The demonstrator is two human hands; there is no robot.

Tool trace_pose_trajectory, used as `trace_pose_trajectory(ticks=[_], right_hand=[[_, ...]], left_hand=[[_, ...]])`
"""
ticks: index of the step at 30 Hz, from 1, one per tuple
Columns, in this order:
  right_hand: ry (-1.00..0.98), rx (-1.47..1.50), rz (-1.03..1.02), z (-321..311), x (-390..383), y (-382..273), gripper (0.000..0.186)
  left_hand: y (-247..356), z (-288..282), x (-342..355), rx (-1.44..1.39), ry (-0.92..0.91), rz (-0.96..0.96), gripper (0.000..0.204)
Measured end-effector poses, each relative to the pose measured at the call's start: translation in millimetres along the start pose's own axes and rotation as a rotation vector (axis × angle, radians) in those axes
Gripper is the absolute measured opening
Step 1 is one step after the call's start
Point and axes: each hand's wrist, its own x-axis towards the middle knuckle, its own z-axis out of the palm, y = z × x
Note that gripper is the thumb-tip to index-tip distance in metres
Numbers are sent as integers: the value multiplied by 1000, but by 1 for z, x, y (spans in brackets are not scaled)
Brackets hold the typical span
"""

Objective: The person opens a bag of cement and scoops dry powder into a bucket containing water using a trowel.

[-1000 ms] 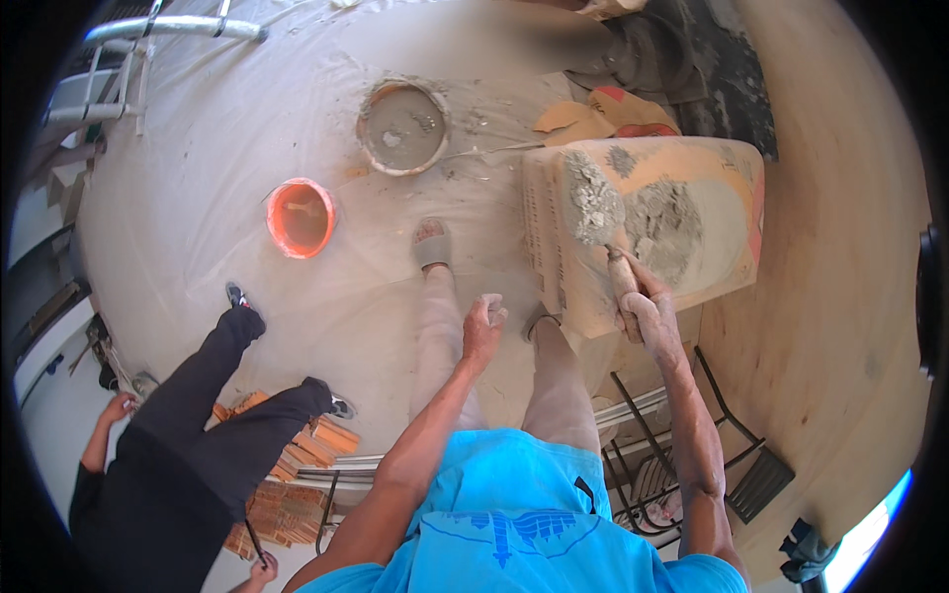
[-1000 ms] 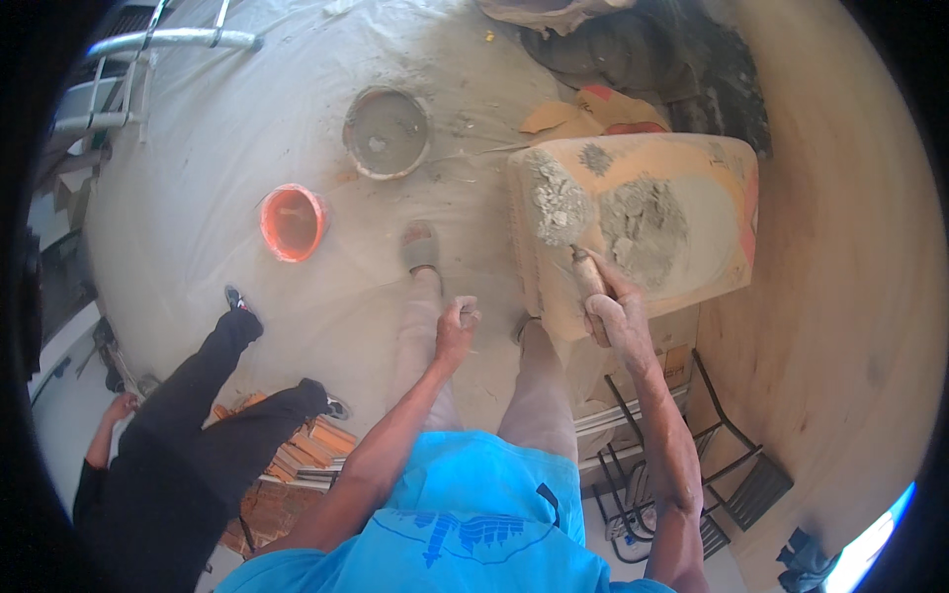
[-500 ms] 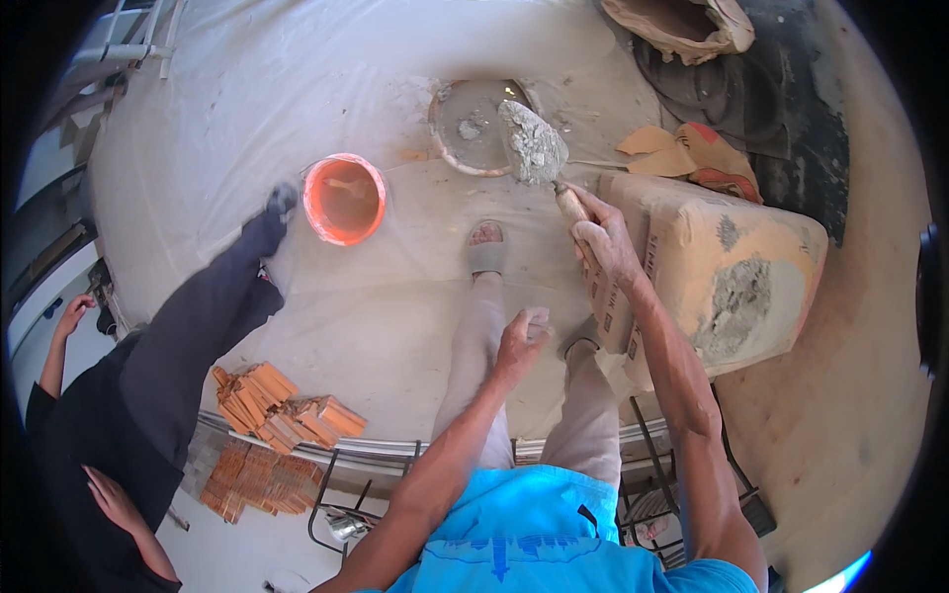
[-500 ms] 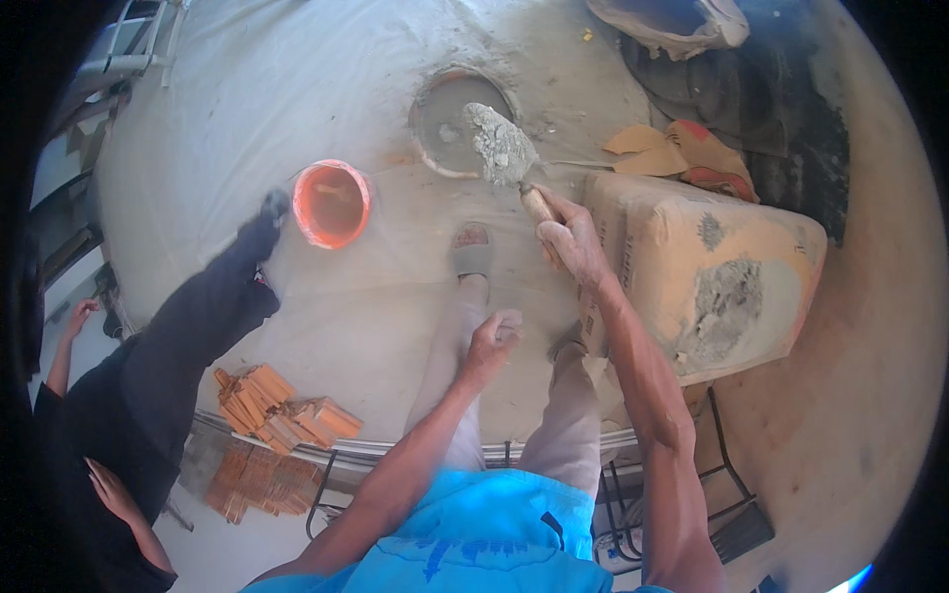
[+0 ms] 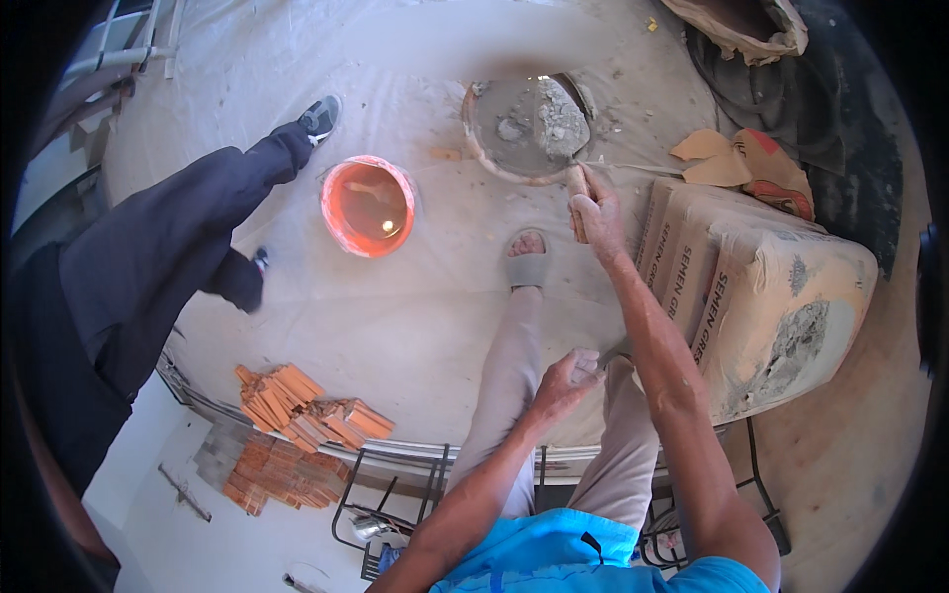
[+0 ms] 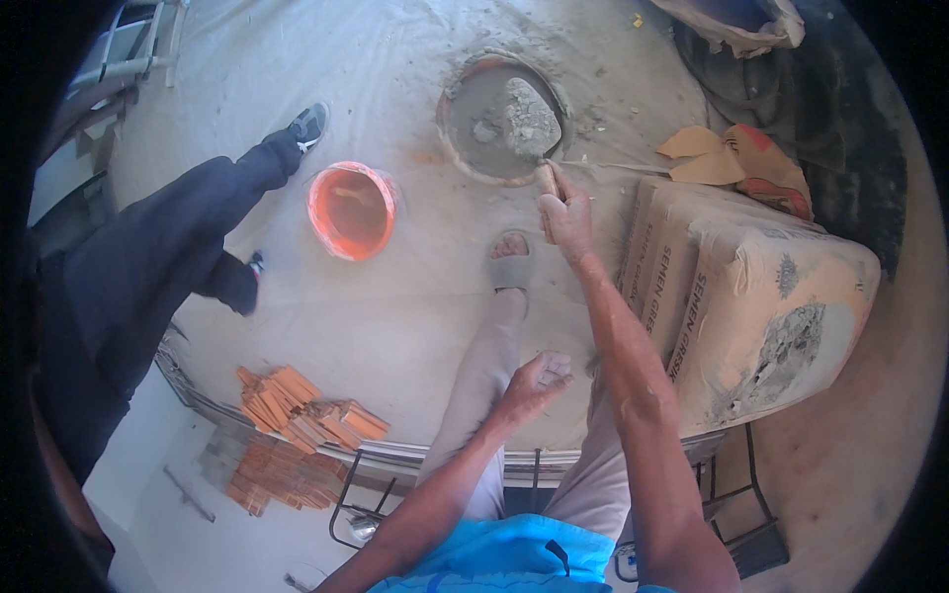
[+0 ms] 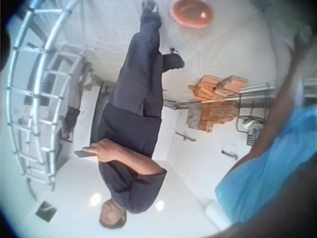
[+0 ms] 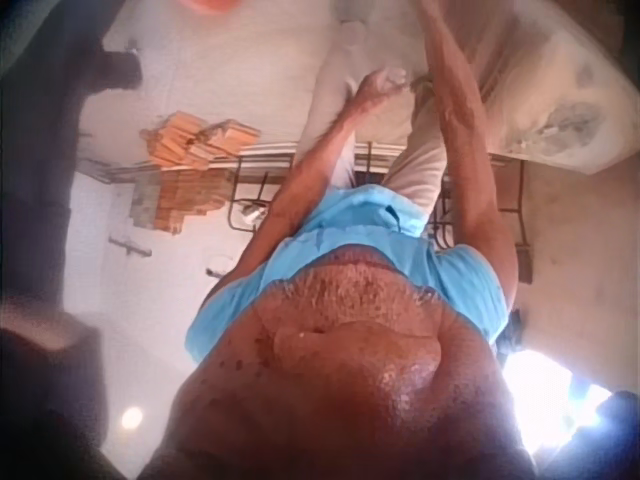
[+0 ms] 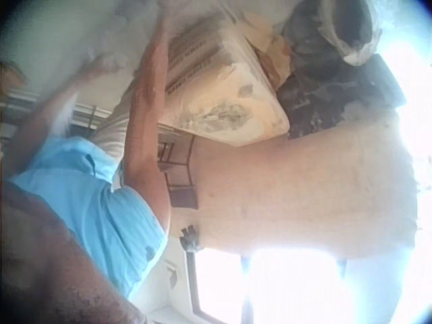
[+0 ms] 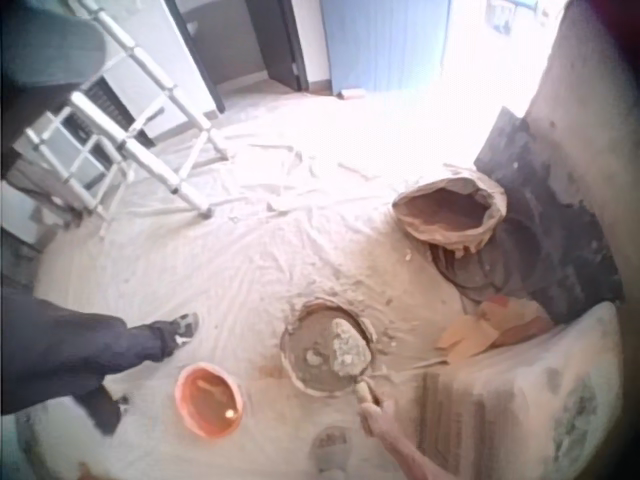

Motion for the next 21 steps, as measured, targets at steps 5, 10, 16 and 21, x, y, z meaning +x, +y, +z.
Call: trace_pose_trajectory(ticks=[5,10,16,21], right_hand=[[134,156,-37,42,11,26,69],[188,200,0,71,14,25,70],[224,199,1,80,21,28,71],[234,141,23,84,23,25,70]], left_hand=[[-11,3,2,22,-65,16,39],[-8,-1,-1,121,-69,78,45],[3,-2,-6,100,-104,-1,55],[3,-3,-7,33,-121,-17,56]])
